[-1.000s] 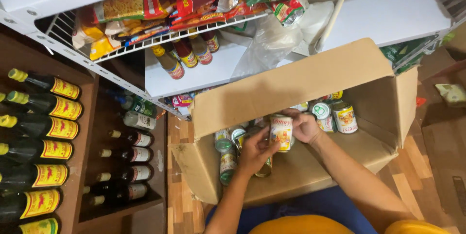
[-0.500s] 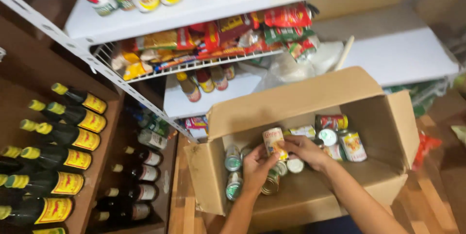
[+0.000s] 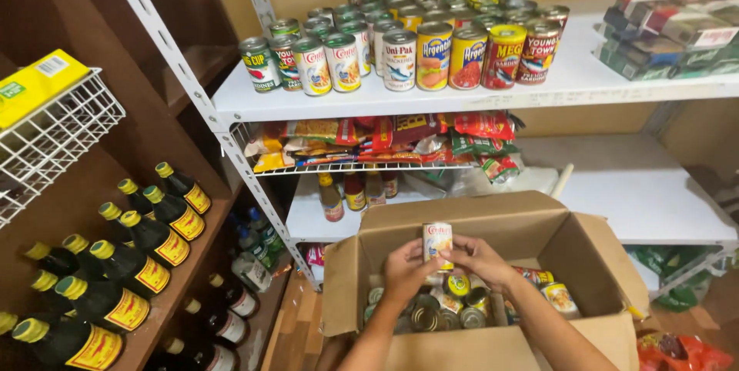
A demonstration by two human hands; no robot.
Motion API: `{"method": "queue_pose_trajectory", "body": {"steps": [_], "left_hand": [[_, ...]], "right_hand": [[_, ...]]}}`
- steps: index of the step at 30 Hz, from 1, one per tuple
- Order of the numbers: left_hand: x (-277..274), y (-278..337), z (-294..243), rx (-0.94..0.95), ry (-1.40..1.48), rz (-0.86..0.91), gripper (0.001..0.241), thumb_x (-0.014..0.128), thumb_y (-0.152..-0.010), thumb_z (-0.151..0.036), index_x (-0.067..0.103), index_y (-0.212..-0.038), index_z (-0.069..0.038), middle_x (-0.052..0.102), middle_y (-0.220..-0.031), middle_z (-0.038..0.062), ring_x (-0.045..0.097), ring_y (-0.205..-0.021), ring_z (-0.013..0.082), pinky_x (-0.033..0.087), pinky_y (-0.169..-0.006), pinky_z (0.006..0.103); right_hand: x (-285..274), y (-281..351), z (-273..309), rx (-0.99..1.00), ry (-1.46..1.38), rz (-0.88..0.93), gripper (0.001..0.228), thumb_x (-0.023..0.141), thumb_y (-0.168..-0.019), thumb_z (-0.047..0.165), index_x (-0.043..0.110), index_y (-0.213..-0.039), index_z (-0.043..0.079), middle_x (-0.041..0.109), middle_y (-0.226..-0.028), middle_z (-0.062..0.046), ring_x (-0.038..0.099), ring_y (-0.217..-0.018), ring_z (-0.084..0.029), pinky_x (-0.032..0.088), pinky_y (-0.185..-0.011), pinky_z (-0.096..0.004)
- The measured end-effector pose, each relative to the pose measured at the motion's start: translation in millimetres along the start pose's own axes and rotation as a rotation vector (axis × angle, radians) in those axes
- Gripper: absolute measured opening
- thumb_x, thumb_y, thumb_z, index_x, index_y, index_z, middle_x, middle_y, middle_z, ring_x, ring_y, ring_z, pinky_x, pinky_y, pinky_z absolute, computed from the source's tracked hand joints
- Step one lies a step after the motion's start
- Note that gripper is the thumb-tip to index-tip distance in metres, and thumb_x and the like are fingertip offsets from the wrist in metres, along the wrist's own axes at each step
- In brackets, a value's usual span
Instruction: Organizing canned goods on a store shelf by taking them out of a cardboard box.
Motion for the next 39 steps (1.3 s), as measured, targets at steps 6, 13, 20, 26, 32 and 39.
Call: {"method": "queue_pose_trajectory", "body": {"steps": [6,13,20,26,32,39], "left_hand": [[-5.4,-52.1,-107.1,0.267,-0.027,0.019,0.066,0.08,-0.085,-0.001,0.05,-0.143,0.009,0.068,-0.129,0.015,0.069,-0.112,0.0189,0.058,-0.096,0.0324],[19.2,-77.1,-296.6,0.619,-0.538,-0.188,0.068,0.079,-0.086,-0.006,0.051,-0.148,0.003,0.066,-0.117,0.021,0.069,-0.105,0.0254,0.058,-0.092,0.0363],[11.2,-95.8,-356.7,0.966,-0.918,-0.447,0.063,0.078,-0.087,-0.013,0.056,-0.144,0.002,0.068,-0.122,0.025,0.066,-0.111,0.0422,0.052,-0.097,0.0444],[-1.2,-117.9,-350.1,0.855,-1.116,-0.462,0.06,0.076,-0.087,-0.023,0.06,-0.14,0.002,0.072,-0.112,0.023,0.065,-0.103,0.0417,0.049,-0.096,0.0466],[-16.5,-122.6,-336.6,1.001,-1.101,-0.441,0.046,0.069,-0.097,-0.032,0.067,-0.131,-0.001,0.074,-0.112,0.02,0.069,-0.105,0.0358,0.047,-0.103,0.0507],[-14.4,-116.8,-356.4,0.943,-1.009,-0.52,0.04,0.076,-0.089,-0.03,0.076,-0.115,-0.001,0.076,-0.101,0.02,0.073,-0.09,0.0361,0.056,-0.085,0.0428]], "right_hand": [[31.7,-9.7,136.7,-0.347,0.121,-0.055,0.052,0.075,-0.088,0.026,0.065,-0.134,0.004,0.075,-0.115,-0.004,0.07,-0.097,-0.011,0.06,-0.083,-0.03],[73.4,-22.3,305.3,-0.811,0.396,-0.228,0.051,0.075,-0.092,0.02,0.063,-0.138,0.001,0.076,-0.112,-0.007,0.068,-0.097,-0.013,0.056,-0.086,-0.032],[97.1,-16.5,377.7,-1.18,0.719,-0.456,0.052,0.079,-0.089,0.016,0.065,-0.136,0.002,0.074,-0.115,-0.019,0.071,-0.105,-0.027,0.054,-0.091,-0.035],[75.7,-57.6,368.6,-1.041,0.656,-0.511,0.05,0.081,-0.085,0.029,0.07,-0.127,0.004,0.077,-0.104,-0.015,0.077,-0.09,-0.021,0.058,-0.078,-0.031],[68.1,-54.7,371.1,-0.943,0.728,-0.672,0.038,0.083,-0.084,0.038,0.08,-0.106,0.007,0.078,-0.083,-0.012,0.076,-0.07,-0.019,0.058,-0.066,-0.033],[81.0,-33.9,368.2,-1.067,0.677,-0.697,0.037,0.082,-0.088,0.036,0.079,-0.104,0.003,0.078,-0.081,-0.01,0.078,-0.073,-0.016,0.06,-0.066,-0.028]]}}
Point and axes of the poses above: each hand's wrist, its own y-axis away from the middle knuckle, its own x-axis out of the palm, z = x × y, the point moved 10 cm from there along -y, towards the middle knuckle
